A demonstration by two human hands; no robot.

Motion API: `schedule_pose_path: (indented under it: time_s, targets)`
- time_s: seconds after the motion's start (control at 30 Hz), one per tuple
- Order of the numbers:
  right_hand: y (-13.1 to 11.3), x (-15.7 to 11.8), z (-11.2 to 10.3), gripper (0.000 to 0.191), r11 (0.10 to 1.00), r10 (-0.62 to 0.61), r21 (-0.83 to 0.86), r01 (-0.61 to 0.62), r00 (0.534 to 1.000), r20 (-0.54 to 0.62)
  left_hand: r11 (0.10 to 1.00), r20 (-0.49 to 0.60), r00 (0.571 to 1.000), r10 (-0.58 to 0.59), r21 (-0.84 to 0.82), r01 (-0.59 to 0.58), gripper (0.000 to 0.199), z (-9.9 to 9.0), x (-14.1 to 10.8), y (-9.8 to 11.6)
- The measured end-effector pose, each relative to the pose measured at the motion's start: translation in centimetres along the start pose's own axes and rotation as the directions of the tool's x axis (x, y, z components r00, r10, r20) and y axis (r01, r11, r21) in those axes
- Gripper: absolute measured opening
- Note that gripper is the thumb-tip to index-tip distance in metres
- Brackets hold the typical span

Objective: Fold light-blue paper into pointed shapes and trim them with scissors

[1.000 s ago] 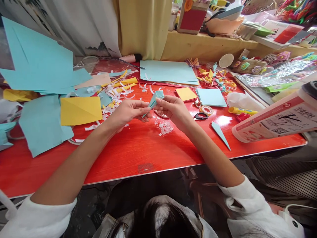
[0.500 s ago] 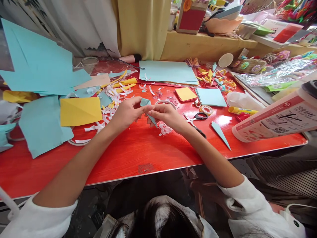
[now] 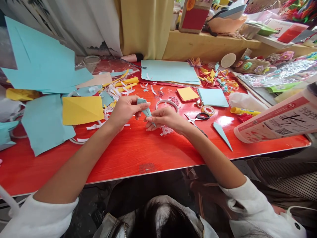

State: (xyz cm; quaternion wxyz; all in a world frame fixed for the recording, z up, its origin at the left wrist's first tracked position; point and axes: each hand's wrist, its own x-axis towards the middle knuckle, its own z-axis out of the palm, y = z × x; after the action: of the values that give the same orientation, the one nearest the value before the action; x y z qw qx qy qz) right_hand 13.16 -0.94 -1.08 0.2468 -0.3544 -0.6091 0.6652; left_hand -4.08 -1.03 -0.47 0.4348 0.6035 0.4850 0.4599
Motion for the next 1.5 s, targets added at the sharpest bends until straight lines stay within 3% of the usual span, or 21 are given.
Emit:
schedule_pose_path:
  time_s: [0.1, 0.23, 0.4, 0.57, 0.73, 0.97, 1.13, 1.3, 1.4, 1.5]
  targets:
    - [-0.1, -0.1, 0.0, 0.011, 0.999, 0.045, 0.029, -0.045, 0.999, 0.026, 1.000, 0.003, 1.000, -0.004, -0.002, 0.004, 0.016, -0.1, 0.0, -0.1]
    - [0.1, 0.1, 0.0, 0.013, 0.999, 0.034, 0.039, -0.032, 0.998, -0.059, 1.000, -0.003, 1.000, 0.012, -0.003, -0.012, 0.016, -0.3, 0.2, -0.3]
    - [0.0, -0.1, -0.1, 0.009, 0.992, 0.051, 0.117, -0.053, 0.998, 0.020, 0.999, -0.021, 0.999, 0.025, -0.027, -0.025, 0.017, -0.4, 0.4, -0.7]
    - [0.0, -0.1, 0.0, 0.012, 0.993, 0.050, 0.114, -0.044, 0.998, -0.049, 0.999, -0.023, 0.999, 0.024, -0.028, -0.025, 0.018, -0.5, 0.5, -0.7]
    - [0.1, -0.2, -0.4, 0.011, 0.989, 0.082, 0.124, -0.086, 0.996, 0.041, 0.999, -0.032, 0.999, 0.019, -0.037, -0.020, 0.018, -0.5, 0.6, -0.9]
    - [0.2, -0.1, -0.3, 0.007, 0.992, 0.055, 0.116, -0.054, 0.998, -0.011, 0.998, -0.035, 0.999, 0.015, -0.058, -0.017, 0.016, -0.6, 0.7, -1.0]
    - [0.4, -0.2, -0.9, 0.020, 0.996, -0.014, 0.089, 0.003, 0.993, 0.118, 0.996, -0.043, 0.999, 0.007, -0.084, -0.011, 0.014, -0.6, 0.7, -0.9]
    - [0.6, -0.2, -1.2, 0.028, 0.995, -0.032, 0.099, 0.019, 0.990, 0.135, 0.995, -0.033, 0.999, 0.001, -0.099, -0.004, 0.015, -0.6, 0.6, -0.8]
    - [0.5, -0.2, -1.5, 0.042, 0.994, -0.027, 0.109, 0.008, 0.985, 0.170, 0.995, -0.048, 0.999, 0.003, -0.100, -0.008, 0.014, -0.7, 0.6, -0.7]
    - [0.3, -0.4, -1.4, 0.045, 0.995, -0.024, 0.100, 0.011, 0.990, 0.138, 0.997, -0.070, 0.997, 0.022, -0.077, -0.027, 0.013, -0.9, 0.7, -0.6]
